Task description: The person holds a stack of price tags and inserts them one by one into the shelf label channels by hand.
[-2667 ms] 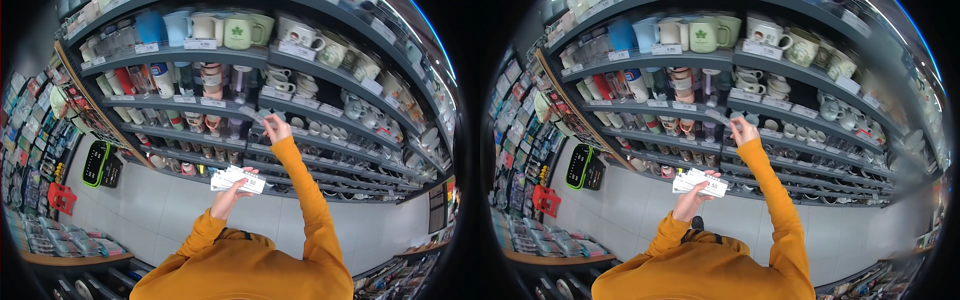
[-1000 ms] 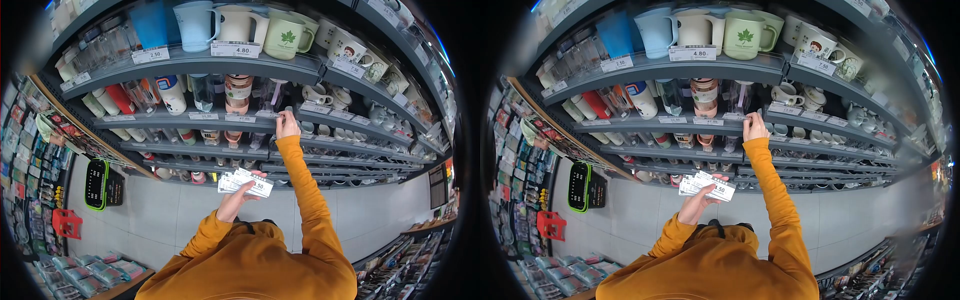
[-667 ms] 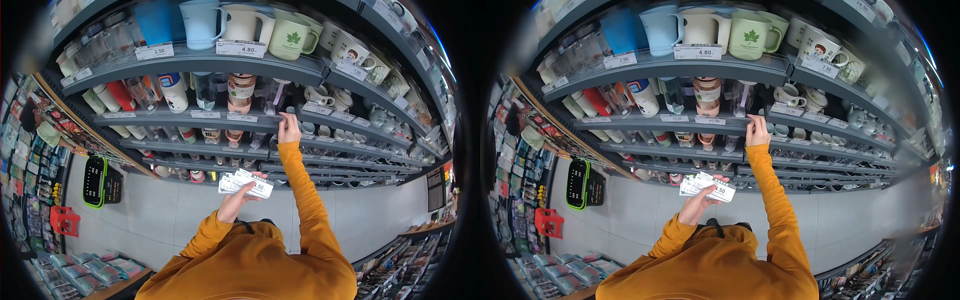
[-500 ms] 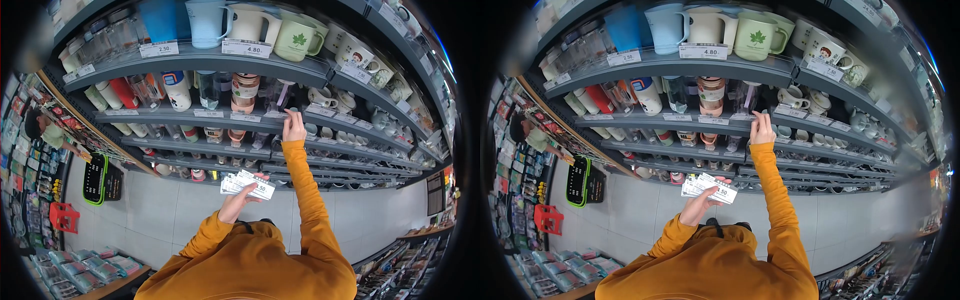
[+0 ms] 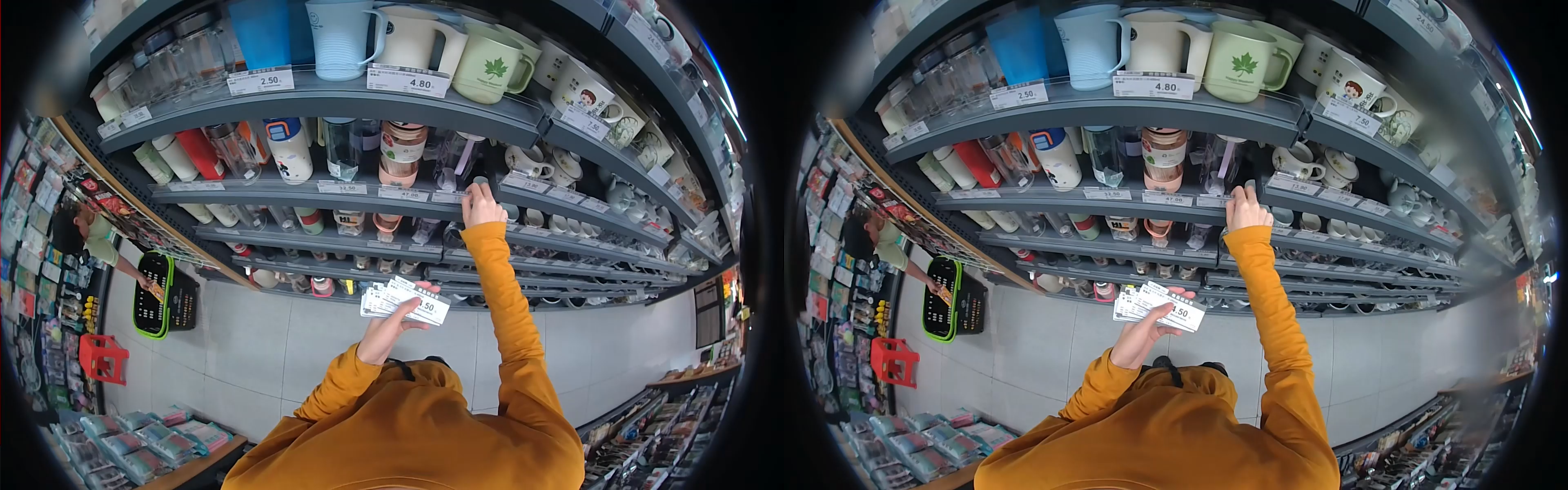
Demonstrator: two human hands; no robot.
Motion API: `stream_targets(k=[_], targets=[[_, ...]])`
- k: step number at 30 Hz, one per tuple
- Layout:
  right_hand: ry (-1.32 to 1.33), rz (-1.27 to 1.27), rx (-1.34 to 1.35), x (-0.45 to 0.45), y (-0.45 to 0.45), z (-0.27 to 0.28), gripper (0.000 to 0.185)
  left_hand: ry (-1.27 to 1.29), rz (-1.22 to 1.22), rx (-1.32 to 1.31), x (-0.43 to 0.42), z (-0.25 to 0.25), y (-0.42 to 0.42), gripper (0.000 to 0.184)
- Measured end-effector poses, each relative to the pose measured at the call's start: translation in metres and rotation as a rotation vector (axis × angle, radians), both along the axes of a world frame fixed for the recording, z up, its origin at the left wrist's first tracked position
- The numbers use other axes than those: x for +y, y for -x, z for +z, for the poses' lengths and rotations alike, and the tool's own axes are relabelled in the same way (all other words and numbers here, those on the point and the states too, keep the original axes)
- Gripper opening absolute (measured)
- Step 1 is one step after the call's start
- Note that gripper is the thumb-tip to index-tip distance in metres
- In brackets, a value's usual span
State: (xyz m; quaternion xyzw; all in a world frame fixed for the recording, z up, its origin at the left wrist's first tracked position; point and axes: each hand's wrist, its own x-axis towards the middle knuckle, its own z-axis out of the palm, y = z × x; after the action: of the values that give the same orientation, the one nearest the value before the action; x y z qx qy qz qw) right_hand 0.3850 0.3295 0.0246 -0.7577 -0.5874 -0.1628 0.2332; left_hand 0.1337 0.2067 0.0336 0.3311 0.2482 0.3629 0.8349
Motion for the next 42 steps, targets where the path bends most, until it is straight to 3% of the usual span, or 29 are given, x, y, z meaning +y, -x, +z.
stream_targets(k=[13, 17, 18, 19, 21, 27, 39, 42], targets=[[-0.099, 0.200, 0.118, -0.032, 0.007, 0.011, 0.020, -0.125, 0.014, -0.081, 0.022, 0.013, 0.003, 0.040], [-0.107, 0.386, 0.698, -0.072, 0.038, 0.031, 0.020, -0.160, 0.071, -0.035, 0.024, 0.023, 0.004, 0.038], [0.015, 0.457, 1.072, -0.086, 0.047, 0.034, 0.024, -0.168, 0.077, -0.021, 0.025, 0.024, 0.003, 0.037], [0.087, 0.508, 1.227, -0.100, 0.054, 0.037, 0.025, -0.163, 0.080, -0.011, 0.025, 0.025, 0.002, 0.037], [0.118, 0.564, 1.325, -0.122, 0.062, 0.036, 0.023, -0.154, 0.087, 0.009, 0.024, 0.025, 0.000, 0.036], [0.029, 0.518, 1.345, -0.145, 0.070, 0.042, 0.016, -0.142, 0.106, 0.003, 0.019, 0.023, -0.008, 0.032], [0.107, 0.491, 1.401, -0.161, 0.051, 0.041, 0.011, -0.087, 0.132, 0.026, -0.008, 0.019, -0.014, 0.029], [-0.013, 0.529, 1.394, -0.170, 0.045, 0.042, 0.010, -0.065, 0.139, 0.047, -0.018, 0.021, -0.021, 0.028]])
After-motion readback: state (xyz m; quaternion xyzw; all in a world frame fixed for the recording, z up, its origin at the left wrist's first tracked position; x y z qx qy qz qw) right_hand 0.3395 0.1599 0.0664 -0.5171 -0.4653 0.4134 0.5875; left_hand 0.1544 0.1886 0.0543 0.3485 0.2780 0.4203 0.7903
